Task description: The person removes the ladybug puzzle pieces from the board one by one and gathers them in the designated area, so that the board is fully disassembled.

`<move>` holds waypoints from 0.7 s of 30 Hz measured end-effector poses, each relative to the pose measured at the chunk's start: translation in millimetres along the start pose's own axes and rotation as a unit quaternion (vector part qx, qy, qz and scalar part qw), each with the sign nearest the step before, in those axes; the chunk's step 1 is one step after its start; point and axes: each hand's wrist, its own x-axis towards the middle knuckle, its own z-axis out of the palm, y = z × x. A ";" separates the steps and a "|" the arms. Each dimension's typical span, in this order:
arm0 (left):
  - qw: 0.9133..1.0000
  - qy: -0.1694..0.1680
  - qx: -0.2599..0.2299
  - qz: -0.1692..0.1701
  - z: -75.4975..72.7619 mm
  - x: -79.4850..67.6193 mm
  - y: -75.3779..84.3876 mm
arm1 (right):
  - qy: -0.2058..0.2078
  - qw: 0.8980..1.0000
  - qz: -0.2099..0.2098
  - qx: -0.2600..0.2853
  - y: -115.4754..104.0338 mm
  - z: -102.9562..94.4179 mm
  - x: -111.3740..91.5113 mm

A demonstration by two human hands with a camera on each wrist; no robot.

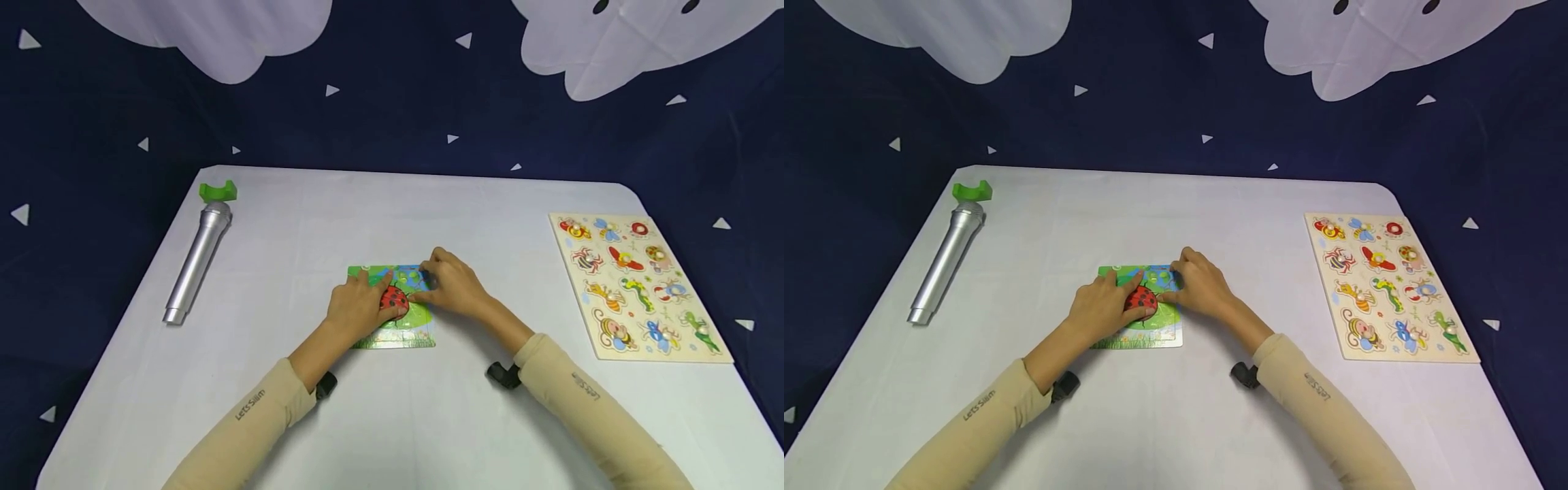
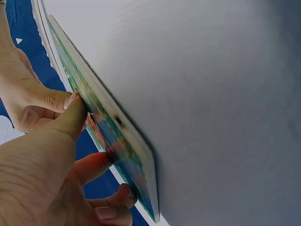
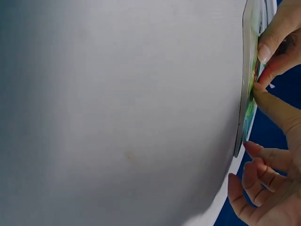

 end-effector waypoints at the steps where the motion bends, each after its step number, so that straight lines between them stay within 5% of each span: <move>1: 1.000 -0.001 -0.001 -0.001 0.0 0.0 0.1 | -0.005 1.000 0.000 0.000 -1.4 -0.4 -0.3; 9: 1.000 -0.005 0.000 -0.002 1.3 0.0 -1.3 | -0.025 0.999 0.033 0.008 -13.0 1.1 -2.3; 21: 1.000 -0.006 -0.012 -0.001 1.8 0.4 -0.8 | -0.018 0.999 -0.007 -0.049 -13.5 -0.6 -4.3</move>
